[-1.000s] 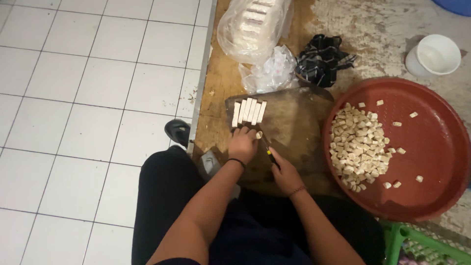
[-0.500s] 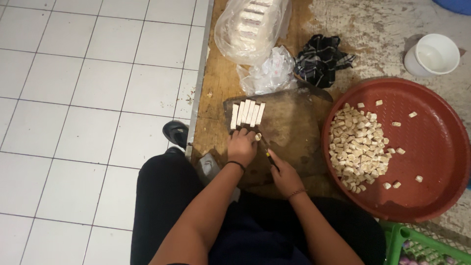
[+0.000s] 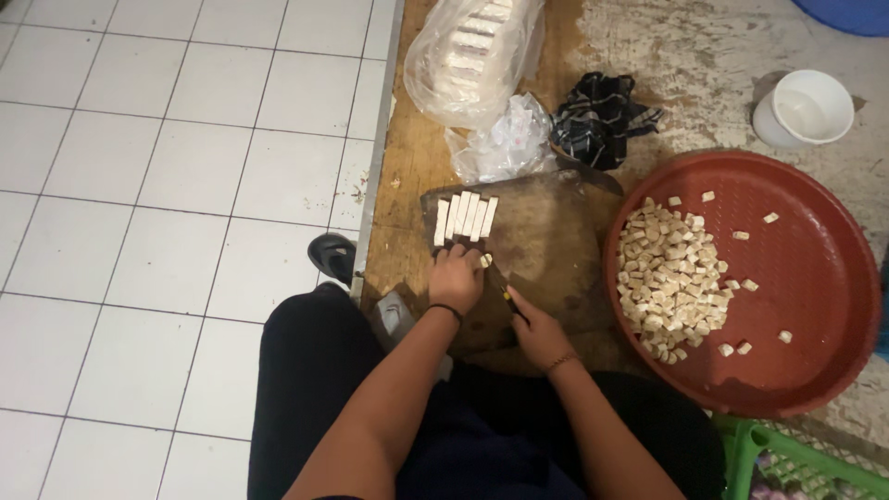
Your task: The person unwraps a block of white tofu and cuts it into small cubes using a knife on a wooden cutting board. The cut pieces are placed into a red tray.
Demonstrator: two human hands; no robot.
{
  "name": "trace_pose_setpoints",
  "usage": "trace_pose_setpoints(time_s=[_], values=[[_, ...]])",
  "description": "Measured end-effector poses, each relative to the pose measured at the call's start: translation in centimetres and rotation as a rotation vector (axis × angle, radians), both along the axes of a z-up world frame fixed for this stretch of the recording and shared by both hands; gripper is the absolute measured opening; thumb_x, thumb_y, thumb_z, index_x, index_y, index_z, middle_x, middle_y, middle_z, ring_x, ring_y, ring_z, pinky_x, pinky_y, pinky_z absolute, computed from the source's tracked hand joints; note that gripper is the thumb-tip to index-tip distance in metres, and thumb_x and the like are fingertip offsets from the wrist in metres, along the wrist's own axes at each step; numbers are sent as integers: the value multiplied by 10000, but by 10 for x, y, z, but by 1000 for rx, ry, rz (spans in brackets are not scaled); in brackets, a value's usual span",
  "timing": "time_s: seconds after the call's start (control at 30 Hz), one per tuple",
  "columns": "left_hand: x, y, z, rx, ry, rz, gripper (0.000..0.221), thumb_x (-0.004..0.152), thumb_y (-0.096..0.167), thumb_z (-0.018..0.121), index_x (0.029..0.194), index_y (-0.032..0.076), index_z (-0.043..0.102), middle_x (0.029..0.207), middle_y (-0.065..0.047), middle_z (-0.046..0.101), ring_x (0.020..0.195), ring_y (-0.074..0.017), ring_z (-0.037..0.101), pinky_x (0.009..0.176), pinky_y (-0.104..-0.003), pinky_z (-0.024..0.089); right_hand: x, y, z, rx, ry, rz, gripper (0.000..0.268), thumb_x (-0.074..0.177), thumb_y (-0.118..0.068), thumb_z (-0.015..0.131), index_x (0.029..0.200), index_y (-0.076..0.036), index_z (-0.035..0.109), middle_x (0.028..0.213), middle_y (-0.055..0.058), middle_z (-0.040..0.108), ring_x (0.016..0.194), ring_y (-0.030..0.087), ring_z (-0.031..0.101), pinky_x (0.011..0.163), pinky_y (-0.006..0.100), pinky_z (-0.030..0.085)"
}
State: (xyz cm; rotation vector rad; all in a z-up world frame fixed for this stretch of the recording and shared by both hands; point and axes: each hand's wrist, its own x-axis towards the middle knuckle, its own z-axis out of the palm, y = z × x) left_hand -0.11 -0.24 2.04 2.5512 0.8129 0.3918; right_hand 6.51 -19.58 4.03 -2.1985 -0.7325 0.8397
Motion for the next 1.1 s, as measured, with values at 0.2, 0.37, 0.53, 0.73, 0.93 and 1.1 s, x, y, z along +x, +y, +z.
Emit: trace_pose_setpoints(time_s=[0.2,0.37,0.53,0.73,0.93,1.1], values=[[0,-1,-2,0,-18,4,119,820,215,700,925,160,694,989,-88,647,969,-354,606,845,-530,458,2,-17,6,-13,54,-5,574,938,-204,594,1492,-328,509,1307,190,679,1224,309,673,1005,357,512],[0,-2,-3,4,-4,12,130,826,225,690,941,167,703,993,-92,650,972,-355,606,835,-527,459,3,-18,1,-16,33,23,583,942,-200,577,1504,-326,483,1335,185,663,1245,317,644,1011,358,502],[1,-2,-11,14,13,7,163,840,226,677,990,178,718,1016,-95,650,981,-351,606,850,-515,468,5,-20,-9,57,11,43,578,938,-194,578,1497,-310,491,1347,190,662,1258,318,646,1021,362,503],[3,-2,-13,-11,22,-3,287,852,214,649,1126,222,737,1055,-101,634,987,-360,591,844,-511,468,6,-15,-1,-141,21,33,605,957,-222,569,1535,-368,462,1296,210,674,1215,359,654,1008,377,519],[1,-1,-7,-2,-11,-5,307,835,215,673,1134,230,740,1050,-88,642,994,-342,593,868,-513,452,5,-17,2,10,31,1,572,929,-201,583,1477,-345,502,1322,186,667,1236,344,648,997,387,520],[1,0,-4,-32,10,-2,323,815,209,698,1134,226,742,1040,-91,648,998,-346,598,857,-518,463,5,-19,0,-80,32,24,587,929,-205,590,1491,-354,510,1332,172,668,1244,333,643,1012,370,520]])
